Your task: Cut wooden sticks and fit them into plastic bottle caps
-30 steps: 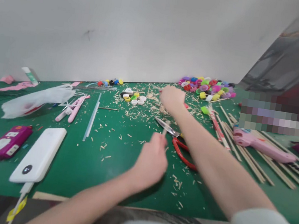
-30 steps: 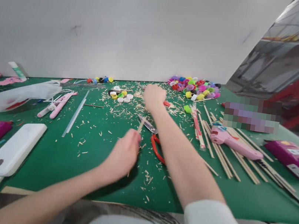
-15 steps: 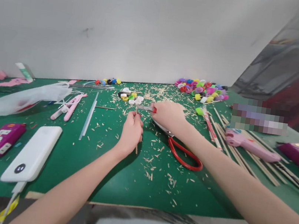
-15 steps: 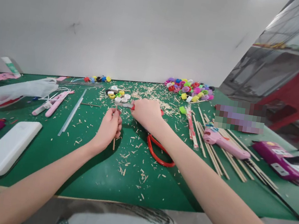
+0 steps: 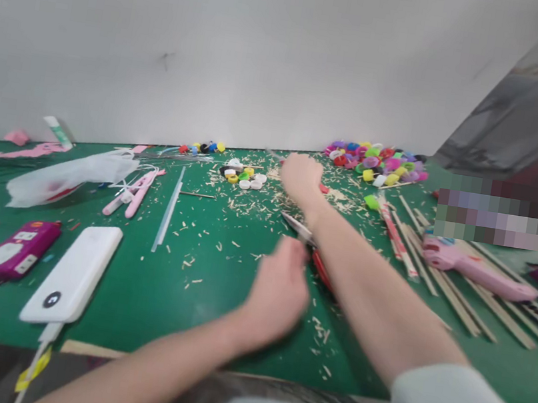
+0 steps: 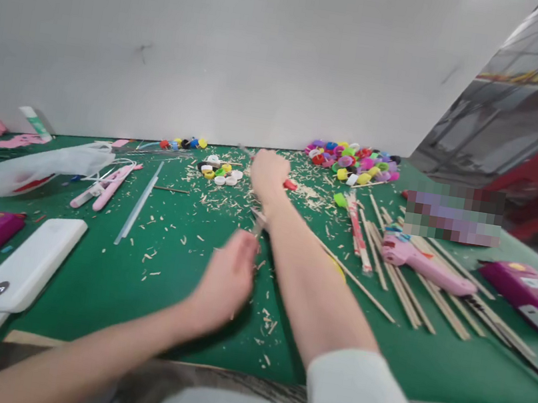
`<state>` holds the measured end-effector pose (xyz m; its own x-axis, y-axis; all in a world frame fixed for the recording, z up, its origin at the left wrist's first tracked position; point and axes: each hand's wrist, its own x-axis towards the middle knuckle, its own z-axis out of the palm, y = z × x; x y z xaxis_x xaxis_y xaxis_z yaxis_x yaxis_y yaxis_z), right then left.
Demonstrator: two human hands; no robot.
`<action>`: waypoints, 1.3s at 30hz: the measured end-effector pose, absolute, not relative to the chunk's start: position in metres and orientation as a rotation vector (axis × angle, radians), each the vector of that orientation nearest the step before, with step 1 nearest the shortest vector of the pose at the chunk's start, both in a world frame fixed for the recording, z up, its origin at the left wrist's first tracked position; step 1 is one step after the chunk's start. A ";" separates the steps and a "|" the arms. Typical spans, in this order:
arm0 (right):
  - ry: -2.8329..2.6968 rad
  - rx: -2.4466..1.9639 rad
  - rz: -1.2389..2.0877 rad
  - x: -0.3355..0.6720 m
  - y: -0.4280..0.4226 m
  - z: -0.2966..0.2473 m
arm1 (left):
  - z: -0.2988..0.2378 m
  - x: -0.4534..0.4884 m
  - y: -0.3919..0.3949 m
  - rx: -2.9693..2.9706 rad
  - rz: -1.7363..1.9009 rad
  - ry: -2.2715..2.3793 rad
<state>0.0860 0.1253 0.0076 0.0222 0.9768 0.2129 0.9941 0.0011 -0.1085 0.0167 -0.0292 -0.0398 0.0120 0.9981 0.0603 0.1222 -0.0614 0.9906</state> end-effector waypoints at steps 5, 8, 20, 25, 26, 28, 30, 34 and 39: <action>-2.090 -1.929 -0.220 0.108 0.127 0.023 | -0.029 0.028 -0.031 1.249 1.231 1.214; -2.056 -1.945 -0.241 0.118 0.103 0.024 | -0.022 0.017 -0.016 1.034 1.323 1.171; -2.376 -1.846 -0.323 0.121 0.052 0.006 | -0.023 0.015 -0.009 0.984 1.325 1.176; -2.311 -1.851 -0.342 0.119 0.068 0.006 | -0.021 0.017 -0.017 1.023 1.285 1.252; -2.272 -1.907 -0.302 0.120 0.076 0.006 | -0.022 0.020 -0.024 1.096 1.270 1.273; -2.140 -2.117 -0.181 0.128 0.095 0.008 | -0.025 0.029 -0.039 1.335 1.193 1.259; -1.988 -2.197 -0.148 0.137 0.111 0.010 | -0.028 0.036 -0.051 1.523 1.109 1.164; -2.005 -2.117 -0.182 0.154 0.112 0.012 | -0.027 0.029 -0.038 1.493 1.190 1.260; -2.016 -2.197 -0.005 0.157 0.079 0.005 | -0.034 0.001 -0.001 1.464 1.351 1.393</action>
